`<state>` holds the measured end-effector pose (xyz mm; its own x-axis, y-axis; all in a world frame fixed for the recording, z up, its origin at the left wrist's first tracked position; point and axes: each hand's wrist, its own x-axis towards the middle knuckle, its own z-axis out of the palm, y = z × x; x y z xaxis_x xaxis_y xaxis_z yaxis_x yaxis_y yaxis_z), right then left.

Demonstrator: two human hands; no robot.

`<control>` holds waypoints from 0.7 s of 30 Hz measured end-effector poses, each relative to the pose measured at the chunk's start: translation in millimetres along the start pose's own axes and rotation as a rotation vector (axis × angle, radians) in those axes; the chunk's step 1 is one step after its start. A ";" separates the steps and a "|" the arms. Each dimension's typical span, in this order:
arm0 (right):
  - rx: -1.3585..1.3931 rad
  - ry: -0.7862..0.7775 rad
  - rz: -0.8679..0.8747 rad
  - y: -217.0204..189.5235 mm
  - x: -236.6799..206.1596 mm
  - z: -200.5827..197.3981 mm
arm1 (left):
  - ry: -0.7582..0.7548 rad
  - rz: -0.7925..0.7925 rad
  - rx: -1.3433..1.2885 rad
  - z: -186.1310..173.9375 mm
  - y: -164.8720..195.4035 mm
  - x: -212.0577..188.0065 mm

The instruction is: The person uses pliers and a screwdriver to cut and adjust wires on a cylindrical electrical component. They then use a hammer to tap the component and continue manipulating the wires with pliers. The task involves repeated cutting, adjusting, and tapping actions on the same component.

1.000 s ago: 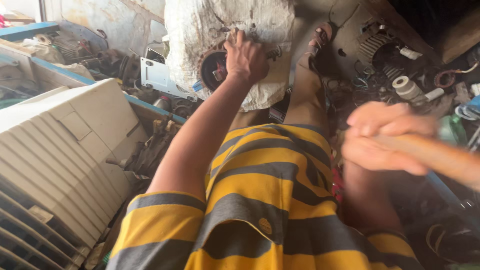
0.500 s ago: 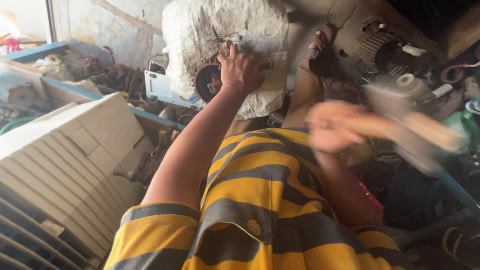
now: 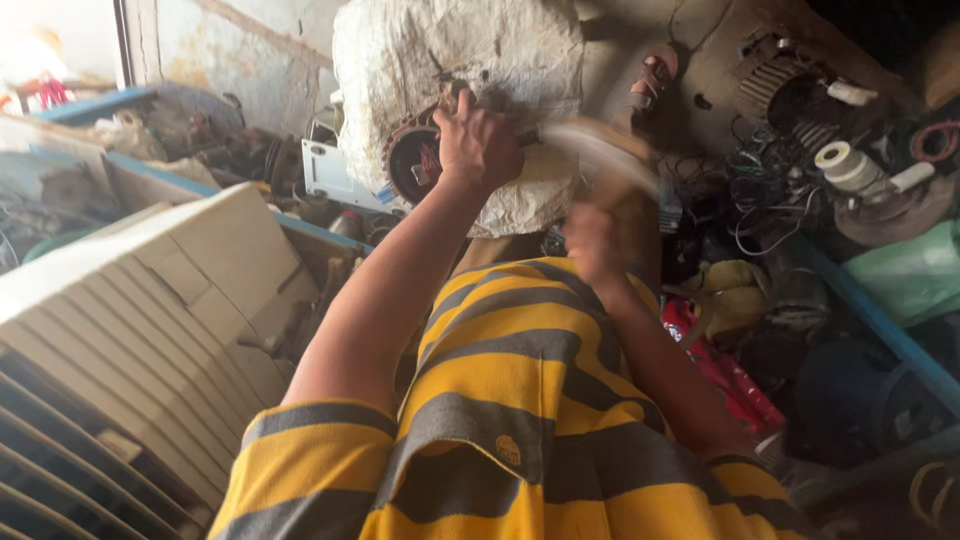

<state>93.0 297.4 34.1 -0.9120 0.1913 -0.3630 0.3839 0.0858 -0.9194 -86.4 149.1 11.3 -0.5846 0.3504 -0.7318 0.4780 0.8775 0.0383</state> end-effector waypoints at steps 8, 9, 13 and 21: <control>0.474 0.269 -0.211 -7.3 -21.3 -59.5 | 0.055 -0.008 0.005 19.4 -9.6 6.4; 0.592 0.312 -0.365 -9.8 -21.6 -54.9 | 0.082 -0.011 0.011 21.9 -8.9 8.3; 0.049 0.011 -0.084 -1.2 7.6 3.6 | -0.100 -0.009 0.072 25.3 -7.8 10.9; 0.563 0.280 -0.301 -13.7 -4.9 -53.7 | 0.077 -0.022 0.058 19.4 -5.2 0.7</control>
<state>100.0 347.8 56.5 -0.8663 0.4901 -0.0971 -0.0819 -0.3311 -0.9400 -76.6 138.5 -2.6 -0.6429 0.3576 -0.6774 0.5005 0.8655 -0.0181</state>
